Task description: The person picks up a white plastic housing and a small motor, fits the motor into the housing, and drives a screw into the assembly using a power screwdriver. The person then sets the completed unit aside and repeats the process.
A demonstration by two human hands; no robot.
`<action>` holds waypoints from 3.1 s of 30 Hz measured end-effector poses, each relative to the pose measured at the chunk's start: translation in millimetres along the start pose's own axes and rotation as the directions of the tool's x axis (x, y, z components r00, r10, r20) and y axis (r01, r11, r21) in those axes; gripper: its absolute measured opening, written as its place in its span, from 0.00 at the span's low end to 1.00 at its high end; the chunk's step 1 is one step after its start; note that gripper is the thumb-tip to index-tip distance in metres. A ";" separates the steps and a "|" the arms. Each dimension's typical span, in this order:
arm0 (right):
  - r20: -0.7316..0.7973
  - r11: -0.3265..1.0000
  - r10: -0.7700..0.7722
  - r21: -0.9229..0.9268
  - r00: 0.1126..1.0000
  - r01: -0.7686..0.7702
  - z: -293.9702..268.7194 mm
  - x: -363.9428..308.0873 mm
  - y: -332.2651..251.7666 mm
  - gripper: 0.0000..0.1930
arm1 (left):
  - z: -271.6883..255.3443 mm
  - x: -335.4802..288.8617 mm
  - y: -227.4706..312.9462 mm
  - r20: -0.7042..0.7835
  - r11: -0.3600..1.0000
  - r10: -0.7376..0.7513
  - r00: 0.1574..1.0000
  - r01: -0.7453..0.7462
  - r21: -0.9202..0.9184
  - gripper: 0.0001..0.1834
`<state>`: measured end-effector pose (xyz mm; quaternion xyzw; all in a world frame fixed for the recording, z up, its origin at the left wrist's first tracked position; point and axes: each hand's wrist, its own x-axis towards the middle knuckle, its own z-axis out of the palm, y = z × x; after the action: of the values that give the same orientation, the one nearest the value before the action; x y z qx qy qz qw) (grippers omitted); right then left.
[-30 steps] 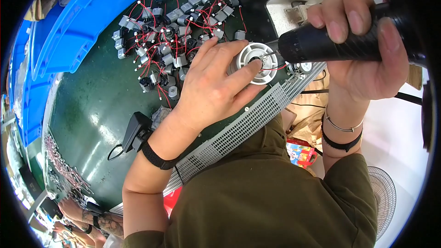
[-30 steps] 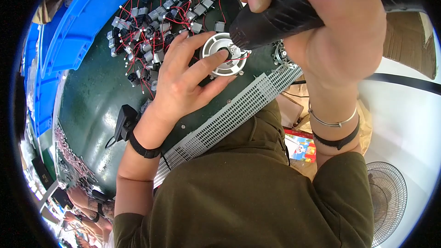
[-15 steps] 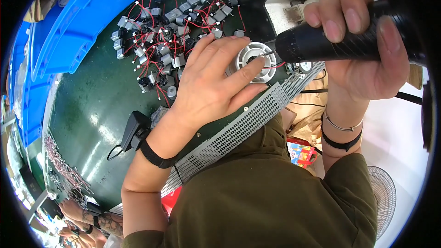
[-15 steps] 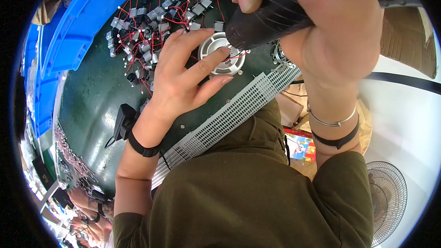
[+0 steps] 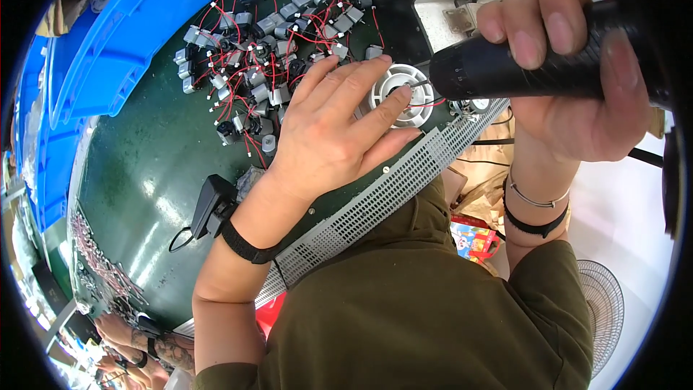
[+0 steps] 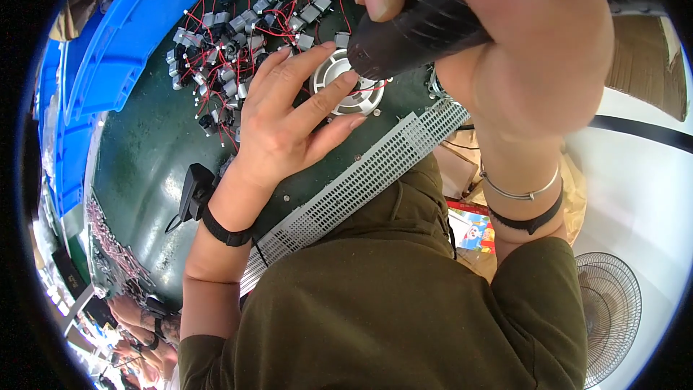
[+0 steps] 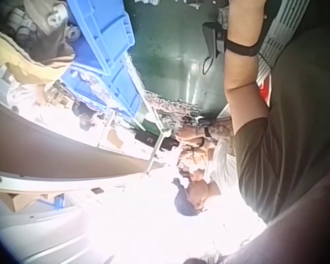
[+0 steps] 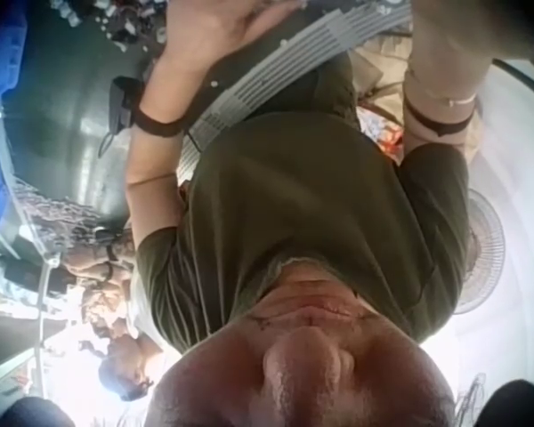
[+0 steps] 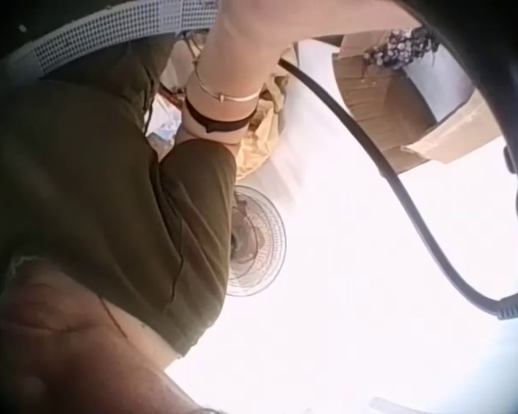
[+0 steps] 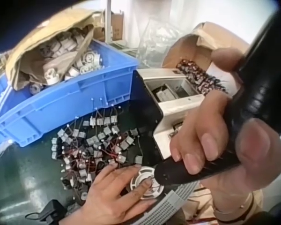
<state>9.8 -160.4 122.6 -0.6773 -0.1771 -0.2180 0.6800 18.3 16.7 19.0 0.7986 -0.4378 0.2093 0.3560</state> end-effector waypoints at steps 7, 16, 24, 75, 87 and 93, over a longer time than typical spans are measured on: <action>0.031 1.000 0.001 0.026 1.000 -0.002 -1.1 0.7 2.8 0.20 | 1.2 -1.9 -0.9 -0.016 1.000 0.001 1.000 -0.001 0.000 0.22; 0.081 0.999 0.003 0.049 0.997 -0.007 -5.6 2.3 2.7 0.16 | 3.3 -1.1 -1.8 -0.037 1.000 0.015 0.999 -0.016 -0.011 0.22; 0.138 0.997 0.001 0.079 0.990 -0.012 -8.5 2.4 1.5 0.14 | 3.3 -1.1 -1.1 -0.044 1.000 0.004 0.999 -0.005 -0.024 0.21; 0.042 0.957 -0.041 0.289 0.998 0.028 4.3 12.6 -31.0 0.28 | -46.3 1.3 13.7 -0.065 0.985 -0.172 0.983 0.172 -0.013 0.29; -0.036 0.998 -0.004 -0.070 0.999 0.001 3.7 27.6 -1.4 0.27 | -239.1 -125.7 -75.0 -0.528 0.276 -0.464 0.712 0.682 0.677 0.31; -0.007 0.861 -0.497 -0.132 0.868 0.492 5.9 9.3 -50.7 0.27 | -221.9 -12.6 -55.9 -0.522 0.726 -0.356 0.775 0.581 0.367 0.20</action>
<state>-9.1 -154.4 170.5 -0.6462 -0.3168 -0.4094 0.5607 54.0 210.7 135.5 0.8851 -0.0579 0.3827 0.2584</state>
